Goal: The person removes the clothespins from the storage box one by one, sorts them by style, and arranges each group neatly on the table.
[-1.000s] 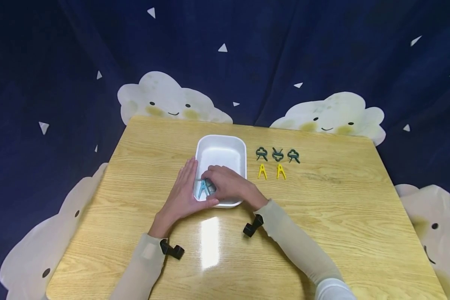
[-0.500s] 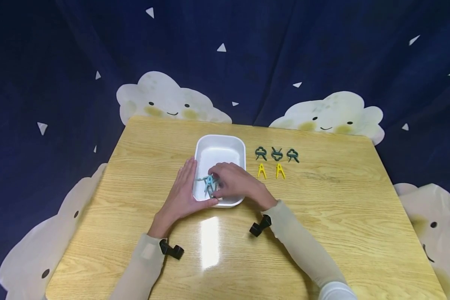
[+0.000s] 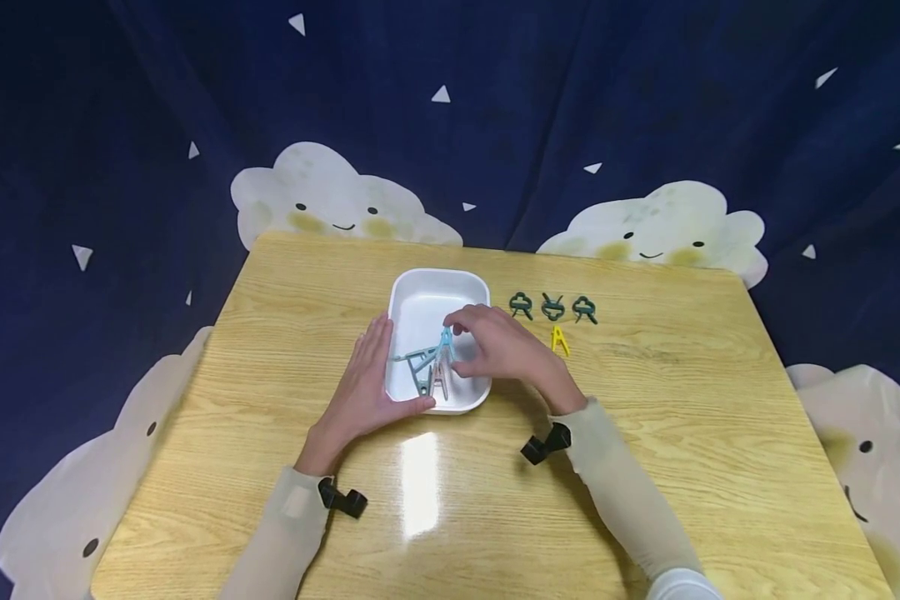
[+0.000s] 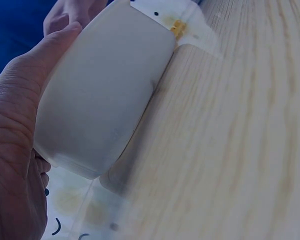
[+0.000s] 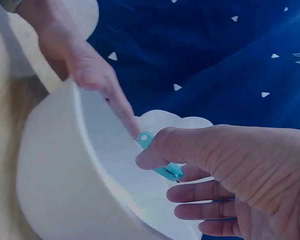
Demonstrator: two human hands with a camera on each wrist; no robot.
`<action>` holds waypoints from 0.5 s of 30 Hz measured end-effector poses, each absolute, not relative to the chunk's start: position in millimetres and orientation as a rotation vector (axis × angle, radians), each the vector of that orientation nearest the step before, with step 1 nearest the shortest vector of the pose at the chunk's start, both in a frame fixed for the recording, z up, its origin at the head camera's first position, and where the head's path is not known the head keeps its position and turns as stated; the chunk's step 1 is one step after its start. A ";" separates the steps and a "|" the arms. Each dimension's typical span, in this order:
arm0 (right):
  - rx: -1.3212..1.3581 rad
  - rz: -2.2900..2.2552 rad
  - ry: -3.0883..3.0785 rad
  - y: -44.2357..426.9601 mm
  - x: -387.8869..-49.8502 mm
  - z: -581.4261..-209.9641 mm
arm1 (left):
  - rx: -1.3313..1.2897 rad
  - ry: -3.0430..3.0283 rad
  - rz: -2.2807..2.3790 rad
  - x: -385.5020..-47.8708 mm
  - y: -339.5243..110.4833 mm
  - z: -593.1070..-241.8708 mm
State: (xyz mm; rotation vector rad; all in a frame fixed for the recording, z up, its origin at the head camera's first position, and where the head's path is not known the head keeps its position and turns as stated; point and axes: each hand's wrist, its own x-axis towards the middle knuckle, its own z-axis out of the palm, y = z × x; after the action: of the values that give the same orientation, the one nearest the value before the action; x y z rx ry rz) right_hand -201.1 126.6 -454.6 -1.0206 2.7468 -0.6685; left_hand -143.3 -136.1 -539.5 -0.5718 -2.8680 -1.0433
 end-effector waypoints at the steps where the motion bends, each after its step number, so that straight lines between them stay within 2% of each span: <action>1: -1.019 -0.675 2.748 129.0 -201.6 -453.6 | -0.571 -2.868 -1.045 -143.3 -136.0 -539.3; 15: -0.895 -0.793 2.789 176.3 -197.1 -442.5 | -0.571 -2.873 -1.056 -143.6 -135.8 -537.6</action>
State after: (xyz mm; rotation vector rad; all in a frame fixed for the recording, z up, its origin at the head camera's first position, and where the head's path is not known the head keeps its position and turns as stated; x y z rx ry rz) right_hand -197.1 176.3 -442.5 -0.8950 2.7891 -0.7933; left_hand -143.6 -135.8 -537.6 -0.5711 -2.8730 -1.0561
